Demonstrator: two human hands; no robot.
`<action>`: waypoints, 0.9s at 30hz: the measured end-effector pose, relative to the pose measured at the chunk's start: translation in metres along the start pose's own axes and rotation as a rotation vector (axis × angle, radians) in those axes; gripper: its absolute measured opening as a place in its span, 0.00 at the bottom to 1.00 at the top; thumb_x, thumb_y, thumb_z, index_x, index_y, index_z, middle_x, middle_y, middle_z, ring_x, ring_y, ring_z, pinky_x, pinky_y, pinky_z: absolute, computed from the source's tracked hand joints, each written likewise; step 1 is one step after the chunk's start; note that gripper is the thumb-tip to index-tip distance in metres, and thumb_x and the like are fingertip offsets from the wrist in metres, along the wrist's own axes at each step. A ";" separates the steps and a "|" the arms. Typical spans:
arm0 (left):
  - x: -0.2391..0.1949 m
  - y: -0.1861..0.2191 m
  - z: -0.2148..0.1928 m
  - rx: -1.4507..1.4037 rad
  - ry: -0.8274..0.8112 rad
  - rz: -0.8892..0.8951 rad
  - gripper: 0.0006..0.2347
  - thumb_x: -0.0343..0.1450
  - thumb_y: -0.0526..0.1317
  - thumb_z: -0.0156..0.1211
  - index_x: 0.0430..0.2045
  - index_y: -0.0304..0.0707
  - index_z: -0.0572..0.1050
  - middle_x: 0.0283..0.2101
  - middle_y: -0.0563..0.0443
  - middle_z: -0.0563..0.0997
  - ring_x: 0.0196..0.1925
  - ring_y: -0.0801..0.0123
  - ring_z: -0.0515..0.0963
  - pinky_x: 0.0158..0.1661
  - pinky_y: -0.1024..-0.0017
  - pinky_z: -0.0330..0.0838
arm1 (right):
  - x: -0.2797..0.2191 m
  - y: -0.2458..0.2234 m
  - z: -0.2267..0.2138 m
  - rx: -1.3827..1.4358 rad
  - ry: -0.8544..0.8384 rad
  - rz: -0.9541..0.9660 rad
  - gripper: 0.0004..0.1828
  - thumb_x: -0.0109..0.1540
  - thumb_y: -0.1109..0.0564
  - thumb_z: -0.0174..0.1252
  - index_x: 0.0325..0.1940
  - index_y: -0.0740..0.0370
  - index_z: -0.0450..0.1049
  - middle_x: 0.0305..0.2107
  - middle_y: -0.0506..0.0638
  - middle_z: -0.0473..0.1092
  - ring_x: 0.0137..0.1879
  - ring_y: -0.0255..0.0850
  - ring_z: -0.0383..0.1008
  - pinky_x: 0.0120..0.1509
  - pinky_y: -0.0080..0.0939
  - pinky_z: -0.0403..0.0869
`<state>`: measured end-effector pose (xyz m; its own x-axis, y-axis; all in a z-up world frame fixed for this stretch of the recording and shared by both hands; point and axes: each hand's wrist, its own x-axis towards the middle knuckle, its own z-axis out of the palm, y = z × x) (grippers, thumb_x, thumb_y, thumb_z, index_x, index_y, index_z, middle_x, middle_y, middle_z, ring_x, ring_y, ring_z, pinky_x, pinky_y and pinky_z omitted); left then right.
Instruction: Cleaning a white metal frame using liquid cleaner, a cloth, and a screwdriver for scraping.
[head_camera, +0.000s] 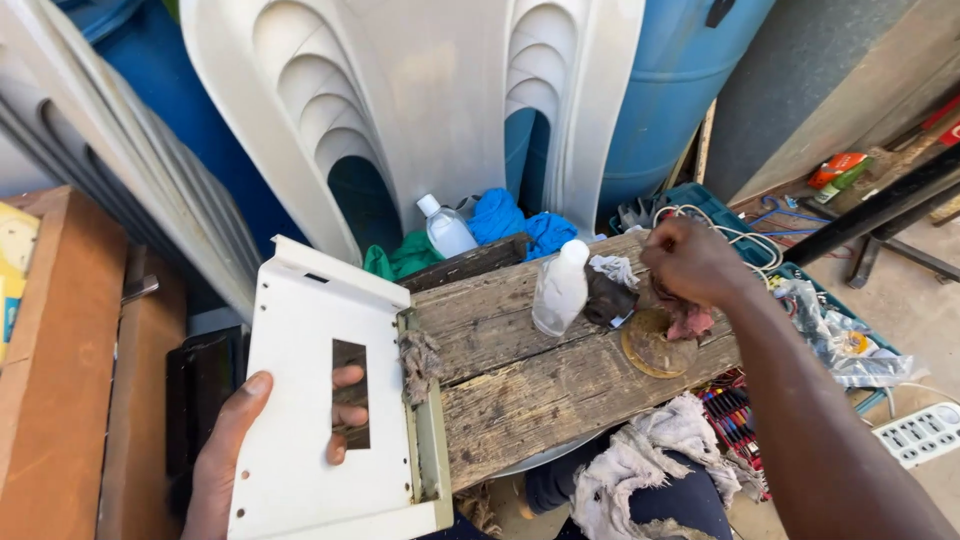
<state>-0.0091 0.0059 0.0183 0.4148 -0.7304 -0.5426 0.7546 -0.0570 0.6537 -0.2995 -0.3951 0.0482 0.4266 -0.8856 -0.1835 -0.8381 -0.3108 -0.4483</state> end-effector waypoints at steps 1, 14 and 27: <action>0.000 0.001 -0.003 -0.005 0.008 0.000 0.37 0.73 0.62 0.47 0.62 0.21 0.80 0.42 0.23 0.82 0.27 0.55 0.71 0.35 0.62 0.66 | -0.007 -0.002 -0.003 -0.002 -0.008 -0.004 0.11 0.70 0.51 0.57 0.41 0.59 0.79 0.32 0.56 0.77 0.33 0.49 0.72 0.39 0.56 0.67; 0.003 -0.001 -0.012 -0.011 -0.073 0.035 0.36 0.71 0.60 0.50 0.58 0.19 0.81 0.37 0.23 0.84 0.23 0.54 0.76 0.30 0.64 0.70 | 0.009 0.093 -0.008 0.348 0.775 -0.451 0.05 0.75 0.57 0.50 0.52 0.59 0.70 0.47 0.53 0.65 0.54 0.48 0.66 0.63 0.53 0.65; -0.004 -0.001 0.000 -0.123 -0.079 0.200 0.27 0.70 0.49 0.58 0.62 0.28 0.74 0.47 0.28 0.86 0.33 0.47 0.85 0.20 0.67 0.72 | -0.100 -0.146 0.137 -0.401 -0.189 -0.698 0.26 0.70 0.54 0.39 0.69 0.43 0.75 0.53 0.48 0.77 0.48 0.54 0.82 0.38 0.62 0.79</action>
<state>-0.0120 0.0089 0.0197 0.5251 -0.7698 -0.3628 0.7193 0.1737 0.6726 -0.1728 -0.2135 0.0123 0.9138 -0.3818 -0.1386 -0.4020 -0.8989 -0.1744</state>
